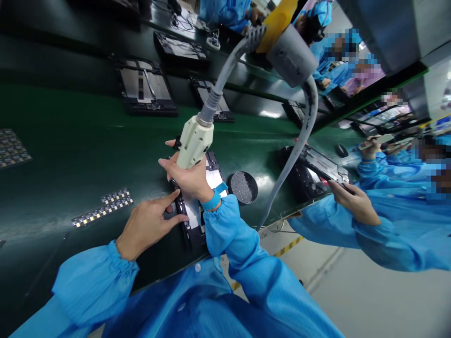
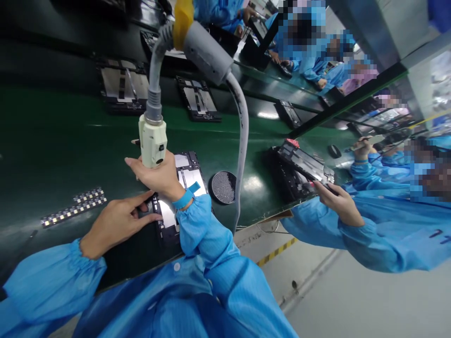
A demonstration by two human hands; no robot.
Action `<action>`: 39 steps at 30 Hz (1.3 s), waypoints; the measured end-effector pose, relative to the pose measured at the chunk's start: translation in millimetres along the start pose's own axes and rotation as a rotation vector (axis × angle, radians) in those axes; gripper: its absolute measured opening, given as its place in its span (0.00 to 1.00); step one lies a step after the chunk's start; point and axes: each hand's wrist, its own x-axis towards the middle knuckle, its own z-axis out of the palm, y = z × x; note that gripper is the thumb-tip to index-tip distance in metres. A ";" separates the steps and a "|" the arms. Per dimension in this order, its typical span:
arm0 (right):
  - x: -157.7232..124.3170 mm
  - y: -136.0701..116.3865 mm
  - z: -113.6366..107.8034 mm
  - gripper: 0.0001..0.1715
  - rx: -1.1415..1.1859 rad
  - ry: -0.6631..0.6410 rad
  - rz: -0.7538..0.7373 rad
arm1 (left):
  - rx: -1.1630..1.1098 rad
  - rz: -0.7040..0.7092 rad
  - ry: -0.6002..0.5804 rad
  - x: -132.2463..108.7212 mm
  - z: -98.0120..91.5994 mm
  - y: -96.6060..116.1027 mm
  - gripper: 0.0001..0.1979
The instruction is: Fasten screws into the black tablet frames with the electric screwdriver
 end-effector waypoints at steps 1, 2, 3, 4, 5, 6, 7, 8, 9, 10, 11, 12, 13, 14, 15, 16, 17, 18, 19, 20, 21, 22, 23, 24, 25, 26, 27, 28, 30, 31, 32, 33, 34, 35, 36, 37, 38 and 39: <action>0.3 1.1 0.1 0.14 0.001 0.001 -0.004 | 0.003 0.000 -0.002 0.1 -0.1 -0.2 0.38; 0.5 2.3 0.1 0.13 0.003 0.000 -0.012 | 0.007 0.001 -0.003 0.2 -0.1 -0.4 0.38; 0.8 3.2 0.2 0.11 0.003 -0.003 -0.024 | 0.011 0.002 -0.004 0.3 -0.1 -0.6 0.38; 0.9 4.0 0.3 0.10 0.002 -0.007 -0.036 | 0.015 0.002 -0.007 0.4 -0.1 -0.8 0.38; 0.9 4.4 0.3 0.09 -0.001 -0.011 -0.047 | 0.018 0.000 -0.009 0.5 -0.2 -0.9 0.38; 0.7 4.4 0.5 0.09 -0.002 -0.017 -0.056 | 0.019 -0.001 -0.012 0.5 -0.2 -0.8 0.38; 0.4 4.2 0.6 0.09 -0.002 -0.019 -0.063 | 0.019 0.000 -0.012 0.6 -0.4 -0.5 0.38; 0.0 3.7 0.7 0.10 -0.003 -0.020 -0.072 | 0.020 0.001 -0.012 0.5 -0.7 0.0 0.38; -0.5 3.2 0.9 0.11 -0.004 -0.020 -0.088 | 0.021 0.001 -0.011 0.4 -1.0 0.8 0.37; -1.0 2.9 1.0 0.13 -0.008 -0.021 -0.110 | 0.023 0.002 -0.013 0.3 -1.5 1.8 0.36; -1.4 2.7 1.1 0.14 -0.018 -0.024 -0.132 | 0.025 0.003 -0.016 0.1 -2.0 2.8 0.36; -1.8 2.9 1.2 0.15 -0.031 -0.028 -0.150 | 0.029 0.001 -0.021 -0.1 -2.6 4.0 0.34; -2.0 3.5 1.2 0.15 -0.045 -0.034 -0.159 | 0.032 -0.003 -0.025 -0.2 -3.3 5.0 0.33; -2.1 4.3 1.1 0.16 -0.057 -0.043 -0.161 | 0.035 -0.007 -0.029 -0.4 -3.8 5.9 0.32; -2.0 5.3 0.9 0.17 -0.063 -0.050 -0.157 | 0.038 -0.008 -0.029 -0.5 -4.3 6.6 0.31; -1.9 6.4 0.7 0.16 -0.063 -0.063 -0.151 | 0.039 -0.008 -0.029 -0.5 -4.7 7.0 0.30; -1.7 7.4 0.4 0.15 -0.059 -0.076 -0.147 | 0.039 -0.007 -0.026 -0.5 -5.0 7.2 0.30; -1.6 8.2 0.2 0.14 -0.057 -0.087 -0.143 | 0.037 -0.006 -0.025 -0.5 -5.1 7.2 0.30; -1.4 8.9 0.0 0.13 -0.060 -0.095 -0.138 | 0.036 -0.004 -0.024 -0.4 -5.1 7.1 0.30; -1.4 9.3 -0.2 0.13 -0.069 -0.097 -0.130 | 0.035 -0.002 -0.023 -0.4 -5.1 7.0 0.30; -1.4 9.6 -0.2 0.14 -0.079 -0.096 -0.121 | 0.035 -0.001 -0.020 -0.3 -5.0 6.8 0.30; -1.4 9.9 -0.2 0.15 -0.089 -0.094 -0.113 | 0.037 0.002 -0.018 -0.2 -4.9 6.6 0.30; -1.5 10.1 -0.2 0.17 -0.093 -0.091 -0.107 | 0.038 0.007 -0.015 -0.2 -4.7 6.5 0.30; -1.5 10.4 -0.2 0.18 -0.090 -0.090 -0.106 | 0.040 0.011 -0.014 -0.2 -4.6 6.4 0.30; -1.5 10.8 -0.2 0.18 -0.079 -0.089 -0.109 | 0.040 0.013 -0.012 -0.2 -4.4 6.2 0.30; -1.5 11.2 -0.3 0.17 -0.063 -0.088 -0.116 | 0.040 0.014 -0.011 -0.3 -4.2 6.1 0.31; -1.4 11.7 -0.5 0.17 -0.049 -0.090 -0.124 | 0.040 0.015 -0.009 -0.5 -3.9 6.0 0.31; -1.2 12.1 -0.8 0.17 -0.038 -0.095 -0.129 | 0.041 0.015 -0.006 -0.7 -3.6 5.8 0.32; -1.0 12.6 -1.5 0.18 -0.032 -0.113 -0.123 | 0.044 0.020 0.002 -0.9 -2.7 5.4 0.34; -1.0 12.5 -1.8 0.18 -0.036 -0.119 -0.111 | 0.047 0.022 0.005 -0.9 -2.3 5.1 0.34; -1.0 12.3 -2.2 0.18 -0.039 -0.123 -0.098 | 0.053 0.024 0.007 -0.7 -1.9 4.6 0.34; -1.1 11.8 -2.6 0.18 -0.038 -0.123 -0.089 | 0.059 0.025 0.009 -0.4 -1.5 4.0 0.34; -1.3 11.2 -3.0 0.18 -0.035 -0.121 -0.086 | 0.067 0.026 0.010 -0.1 -1.3 3.2 0.34; -1.6 10.5 -3.4 0.18 -0.030 -0.117 -0.085 | 0.074 0.029 0.010 0.1 -1.1 2.2 0.34; -1.8 10.0 -3.8 0.18 -0.023 -0.118 -0.085 | 0.082 0.036 0.014 -0.1 -0.9 1.2 0.35; -2.1 9.6 -4.1 0.19 -0.014 -0.125 -0.085 | 0.093 0.048 0.026 -0.8 -0.6 0.5 0.34; -2.2 9.6 -4.2 0.19 -0.002 -0.134 -0.084 | 0.111 0.070 0.053 -2.2 0.0 0.2 0.34; -2.3 9.9 -4.0 0.19 0.008 -0.144 -0.076 | 0.143 0.110 0.098 -4.5 0.9 0.9 0.32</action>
